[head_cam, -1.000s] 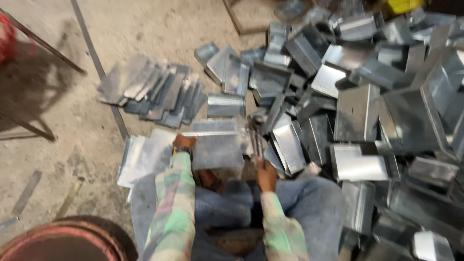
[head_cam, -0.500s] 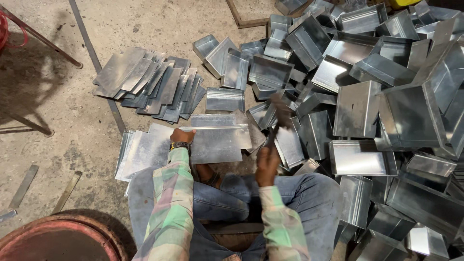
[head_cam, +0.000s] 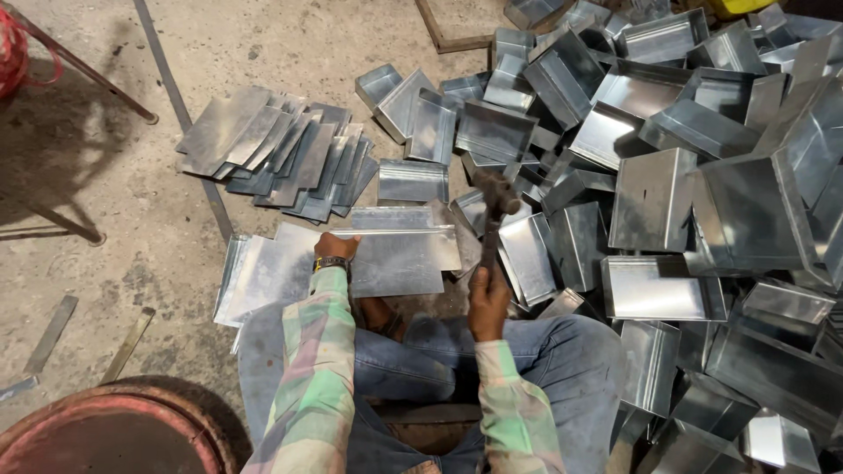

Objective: The person hammers flat pieces of sheet metal into rectangular box shapes by hand using a hammer.

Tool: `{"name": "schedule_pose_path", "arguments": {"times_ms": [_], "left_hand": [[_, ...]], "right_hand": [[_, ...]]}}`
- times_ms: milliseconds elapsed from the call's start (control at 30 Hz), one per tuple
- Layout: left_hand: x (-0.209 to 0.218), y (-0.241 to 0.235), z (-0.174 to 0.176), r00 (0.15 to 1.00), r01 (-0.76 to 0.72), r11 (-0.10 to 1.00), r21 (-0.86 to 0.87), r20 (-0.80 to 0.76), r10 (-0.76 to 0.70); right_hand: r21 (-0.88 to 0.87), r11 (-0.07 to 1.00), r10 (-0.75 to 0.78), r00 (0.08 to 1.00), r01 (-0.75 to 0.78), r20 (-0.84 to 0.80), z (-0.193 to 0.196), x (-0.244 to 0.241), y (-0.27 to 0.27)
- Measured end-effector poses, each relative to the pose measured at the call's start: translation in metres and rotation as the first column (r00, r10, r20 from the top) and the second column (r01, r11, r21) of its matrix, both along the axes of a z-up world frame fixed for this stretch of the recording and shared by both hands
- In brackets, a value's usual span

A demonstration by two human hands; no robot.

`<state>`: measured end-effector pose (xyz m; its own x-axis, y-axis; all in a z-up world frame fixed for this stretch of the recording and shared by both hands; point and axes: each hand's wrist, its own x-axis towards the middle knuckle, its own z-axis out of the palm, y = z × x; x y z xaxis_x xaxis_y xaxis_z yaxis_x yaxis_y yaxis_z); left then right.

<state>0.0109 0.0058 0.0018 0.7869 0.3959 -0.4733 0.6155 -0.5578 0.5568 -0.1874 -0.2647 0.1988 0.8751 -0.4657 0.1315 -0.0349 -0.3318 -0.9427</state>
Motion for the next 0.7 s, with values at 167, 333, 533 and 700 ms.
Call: {"name": "schedule_pose_path", "arguments": {"times_ms": [167, 333, 533, 700], "left_hand": [[0.0, -0.002, 0.009, 1.0, 0.023, 1.0, -0.003, -0.01, -0.023], [-0.006, -0.003, 0.005, 1.0, 0.01, 1.0, -0.014, 0.017, -0.009], [-0.002, -0.019, -0.001, 0.993, 0.026, 0.998, 0.055, 0.112, -0.032], [-0.002, -0.025, -0.01, 0.996, 0.039, 0.996, 0.074, 0.075, -0.045]], "right_hand": [[-0.226, 0.973, -0.009, 0.97, -0.047, -0.245, -0.059, 0.007, -0.009], [0.051, 0.997, 0.068, 0.995, -0.064, -0.075, -0.008, 0.001, -0.009], [0.278, 0.918, 0.138, 0.886, -0.282, 0.442, 0.137, -0.015, 0.014], [0.088, 0.928, 0.198, 0.679, -0.363, 0.707, 0.22, -0.003, 0.014]]}}
